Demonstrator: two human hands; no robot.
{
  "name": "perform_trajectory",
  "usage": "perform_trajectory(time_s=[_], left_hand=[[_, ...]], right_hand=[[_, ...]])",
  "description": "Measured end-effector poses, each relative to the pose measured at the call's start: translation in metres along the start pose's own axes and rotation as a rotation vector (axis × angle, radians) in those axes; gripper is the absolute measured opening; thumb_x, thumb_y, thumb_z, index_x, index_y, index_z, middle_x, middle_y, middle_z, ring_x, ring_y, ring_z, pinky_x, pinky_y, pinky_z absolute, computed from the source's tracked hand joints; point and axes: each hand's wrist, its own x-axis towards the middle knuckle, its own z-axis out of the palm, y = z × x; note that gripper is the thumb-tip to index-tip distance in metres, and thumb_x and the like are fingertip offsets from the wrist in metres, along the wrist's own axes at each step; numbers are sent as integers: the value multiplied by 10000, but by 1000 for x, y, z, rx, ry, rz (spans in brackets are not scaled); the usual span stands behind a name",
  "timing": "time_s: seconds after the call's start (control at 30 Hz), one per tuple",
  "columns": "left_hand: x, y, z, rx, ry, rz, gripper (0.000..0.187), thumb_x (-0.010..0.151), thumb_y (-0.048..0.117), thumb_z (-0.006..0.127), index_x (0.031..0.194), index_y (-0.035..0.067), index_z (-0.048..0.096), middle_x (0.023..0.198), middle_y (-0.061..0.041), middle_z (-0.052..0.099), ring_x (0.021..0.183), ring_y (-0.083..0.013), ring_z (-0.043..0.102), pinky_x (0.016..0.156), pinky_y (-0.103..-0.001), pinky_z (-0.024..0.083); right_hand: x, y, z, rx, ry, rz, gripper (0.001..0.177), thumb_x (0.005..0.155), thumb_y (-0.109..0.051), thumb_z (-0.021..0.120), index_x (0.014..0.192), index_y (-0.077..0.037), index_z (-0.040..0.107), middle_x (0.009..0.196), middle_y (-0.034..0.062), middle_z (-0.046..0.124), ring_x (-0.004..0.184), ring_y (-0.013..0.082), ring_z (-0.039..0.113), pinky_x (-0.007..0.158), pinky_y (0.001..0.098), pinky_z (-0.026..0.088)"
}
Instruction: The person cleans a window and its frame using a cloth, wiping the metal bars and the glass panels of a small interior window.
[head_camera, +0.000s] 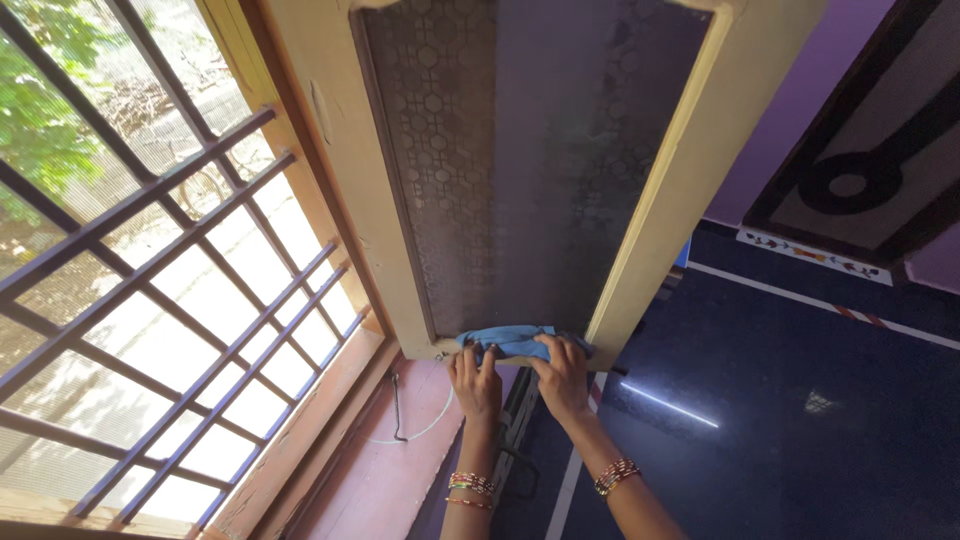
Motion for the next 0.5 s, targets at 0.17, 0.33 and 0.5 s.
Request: perform_trajectory(time_s=[0.17, 0.33, 0.5], left_hand=[[60, 30, -31, -63, 79, 116, 402, 787, -4, 639, 1127, 174, 758, 1122, -89, 694, 1083, -264, 665, 1046, -497, 438], [149, 73, -57, -127, 192, 217, 393, 838, 47, 637, 1210, 130, 735, 1197, -125, 680, 1153, -301, 656, 1049, -494, 442], [145, 84, -49, -159, 298, 197, 304, 892, 46, 646, 1174, 122, 734, 1247, -130, 688, 1154, -293, 664, 1002, -464, 459]], right_hand=[[45, -1, -62, 10, 162, -4, 292, 638, 40, 688, 856, -118, 799, 1224, 49, 642, 1162, 315, 574, 1028, 477, 427], [106, 6, -119, -11, 232, -12, 436, 657, 66, 688, 1040, -104, 808, 1332, 102, 616, 1220, 348, 574, 1042, 470, 456], [85, 5, -102, -1, 225, 33, 461, 631, 65, 692, 1039, -121, 800, 1332, 127, 599, 1207, 361, 571, 1039, 485, 452]])
